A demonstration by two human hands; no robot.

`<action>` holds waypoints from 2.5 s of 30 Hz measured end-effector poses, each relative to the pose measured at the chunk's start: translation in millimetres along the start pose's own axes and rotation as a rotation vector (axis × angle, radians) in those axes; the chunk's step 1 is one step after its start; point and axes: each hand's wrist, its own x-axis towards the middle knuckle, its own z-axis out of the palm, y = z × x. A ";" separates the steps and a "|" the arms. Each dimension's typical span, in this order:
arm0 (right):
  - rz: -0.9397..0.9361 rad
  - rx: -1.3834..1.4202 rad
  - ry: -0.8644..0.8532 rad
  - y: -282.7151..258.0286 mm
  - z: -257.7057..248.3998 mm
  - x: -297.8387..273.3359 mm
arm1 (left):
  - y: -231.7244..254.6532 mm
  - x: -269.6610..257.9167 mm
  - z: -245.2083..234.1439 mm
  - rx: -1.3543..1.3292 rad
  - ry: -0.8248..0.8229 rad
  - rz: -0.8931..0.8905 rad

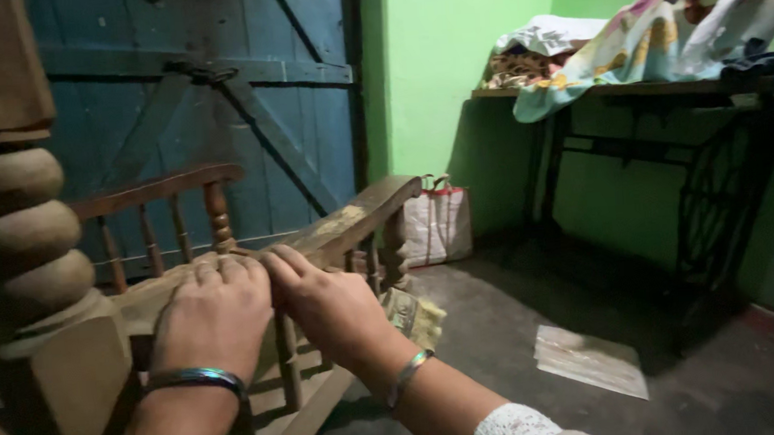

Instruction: The person cleans a wooden chair by using a brush to wipe away dust and debris from the legs, spindles, and seat frame.

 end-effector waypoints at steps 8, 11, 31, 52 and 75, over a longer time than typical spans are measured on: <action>0.149 0.156 -0.042 -29.4 -19.0 1.5 | 3.3 0.1 -19.1 -0.183 -0.082 -0.108; 0.113 0.228 0.075 -47.0 -28.0 5.0 | -8.9 -3.5 -48.5 -0.270 -0.216 -0.175; 0.381 0.757 0.287 -172.8 -37.3 23.5 | -101.4 -83.6 -73.8 -0.813 -0.129 -0.477; 0.555 0.485 0.342 -184.9 -8.5 49.8 | -170.7 -100.0 104.7 -1.394 -0.542 -0.593; 0.505 0.537 0.240 -171.2 -28.4 61.8 | -125.4 -90.3 28.5 -1.315 -0.320 -0.640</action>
